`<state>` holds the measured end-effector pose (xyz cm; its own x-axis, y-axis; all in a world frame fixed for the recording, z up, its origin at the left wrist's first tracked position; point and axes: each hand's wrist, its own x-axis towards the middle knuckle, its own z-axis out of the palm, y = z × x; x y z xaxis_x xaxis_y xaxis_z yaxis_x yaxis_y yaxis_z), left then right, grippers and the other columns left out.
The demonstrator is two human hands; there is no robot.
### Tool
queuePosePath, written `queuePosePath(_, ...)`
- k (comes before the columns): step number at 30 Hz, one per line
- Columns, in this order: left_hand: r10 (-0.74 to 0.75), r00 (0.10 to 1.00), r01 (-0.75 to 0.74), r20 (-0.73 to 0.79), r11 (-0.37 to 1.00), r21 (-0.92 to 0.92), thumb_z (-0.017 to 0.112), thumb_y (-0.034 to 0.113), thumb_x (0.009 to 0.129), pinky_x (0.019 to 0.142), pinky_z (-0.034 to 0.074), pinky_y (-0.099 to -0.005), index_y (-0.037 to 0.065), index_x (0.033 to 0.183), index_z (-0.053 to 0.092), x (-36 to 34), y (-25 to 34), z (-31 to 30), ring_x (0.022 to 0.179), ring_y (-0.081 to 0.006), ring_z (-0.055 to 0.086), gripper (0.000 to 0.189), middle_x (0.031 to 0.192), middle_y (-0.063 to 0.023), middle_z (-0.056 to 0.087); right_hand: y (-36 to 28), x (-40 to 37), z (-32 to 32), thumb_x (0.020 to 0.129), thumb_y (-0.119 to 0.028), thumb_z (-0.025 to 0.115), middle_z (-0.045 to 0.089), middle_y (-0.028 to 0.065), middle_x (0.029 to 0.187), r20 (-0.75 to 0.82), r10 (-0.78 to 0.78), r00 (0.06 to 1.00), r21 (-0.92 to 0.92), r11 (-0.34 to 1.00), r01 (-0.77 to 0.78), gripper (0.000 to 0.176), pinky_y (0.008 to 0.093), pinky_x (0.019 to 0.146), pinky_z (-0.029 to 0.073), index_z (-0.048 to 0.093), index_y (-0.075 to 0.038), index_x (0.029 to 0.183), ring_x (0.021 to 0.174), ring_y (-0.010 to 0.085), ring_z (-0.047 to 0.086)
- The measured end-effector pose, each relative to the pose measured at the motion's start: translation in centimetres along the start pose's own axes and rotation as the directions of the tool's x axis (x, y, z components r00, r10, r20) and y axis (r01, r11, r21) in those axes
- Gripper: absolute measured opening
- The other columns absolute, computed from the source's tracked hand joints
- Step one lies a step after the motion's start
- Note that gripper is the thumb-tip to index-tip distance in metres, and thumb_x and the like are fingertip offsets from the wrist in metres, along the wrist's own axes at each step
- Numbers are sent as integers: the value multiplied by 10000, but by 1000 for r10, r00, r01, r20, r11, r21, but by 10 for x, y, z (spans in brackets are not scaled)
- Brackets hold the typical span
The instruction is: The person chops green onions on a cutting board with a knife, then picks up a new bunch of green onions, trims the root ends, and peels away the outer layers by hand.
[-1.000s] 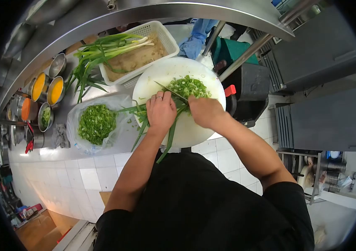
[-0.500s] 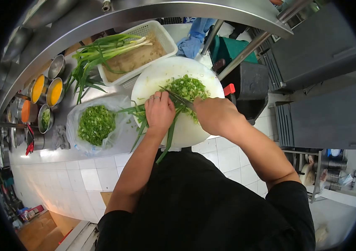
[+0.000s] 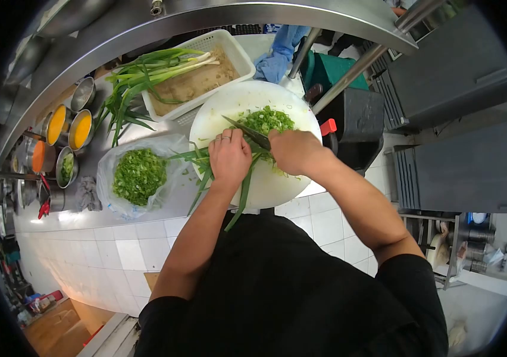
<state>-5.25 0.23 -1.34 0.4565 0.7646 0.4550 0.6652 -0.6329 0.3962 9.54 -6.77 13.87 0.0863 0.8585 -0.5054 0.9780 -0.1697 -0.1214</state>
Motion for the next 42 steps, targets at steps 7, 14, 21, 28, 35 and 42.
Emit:
queuePosePath(7,-4,1000,3,-13,1000,-24,683,87,855,836,469,-474,72,910,599,0,0,1,906,-342,637,102,929,-130,624,-5,0,19,932,-67,563,759,245,1066,-23,35,999,20,999,-34,268,492,868,594,643,32,1167,999,395,759)
queuePosePath(14,-13,1000,13,-7,1000,-27,674,84,856,833,468,-477,71,910,597,1,0,-1,901,-347,633,95,927,-132,623,-13,-26,-11,932,-64,568,761,246,1048,22,55,998,-2,998,-55,255,477,846,601,642,33,1156,991,395,760)
queuePosePath(21,-19,1000,20,16,1000,-7,672,95,849,858,470,-469,75,920,600,2,-1,3,924,-339,635,103,944,-137,620,-7,-25,-15,931,-80,570,768,239,1011,11,39,999,-28,999,-39,250,477,832,605,662,29,1136,954,389,769)
queuePosePath(28,8,998,-10,-58,1000,-23,667,82,860,837,472,-475,72,915,587,0,-1,4,897,-344,633,97,919,-134,620,-1,-2,6,940,-90,562,773,234,1010,10,29,1000,-25,999,-29,253,474,844,606,680,20,1134,964,387,772)
queuePosePath(35,-12,999,11,-31,999,-45,662,78,864,850,472,-479,68,920,587,0,1,2,899,-355,633,95,926,-141,624,-3,-3,20,915,-69,592,772,231,1027,-45,23,999,18,1000,-22,241,471,833,608,697,19,1114,958,382,772)
queuePosePath(42,-28,1000,27,-14,999,-38,658,75,865,851,469,-482,64,935,582,-2,0,2,904,-363,627,104,931,-151,619,-12,-27,-8,899,-48,612,774,226,1029,17,73,997,25,997,-73,239,452,809,615,704,22,1107,932,383,775)
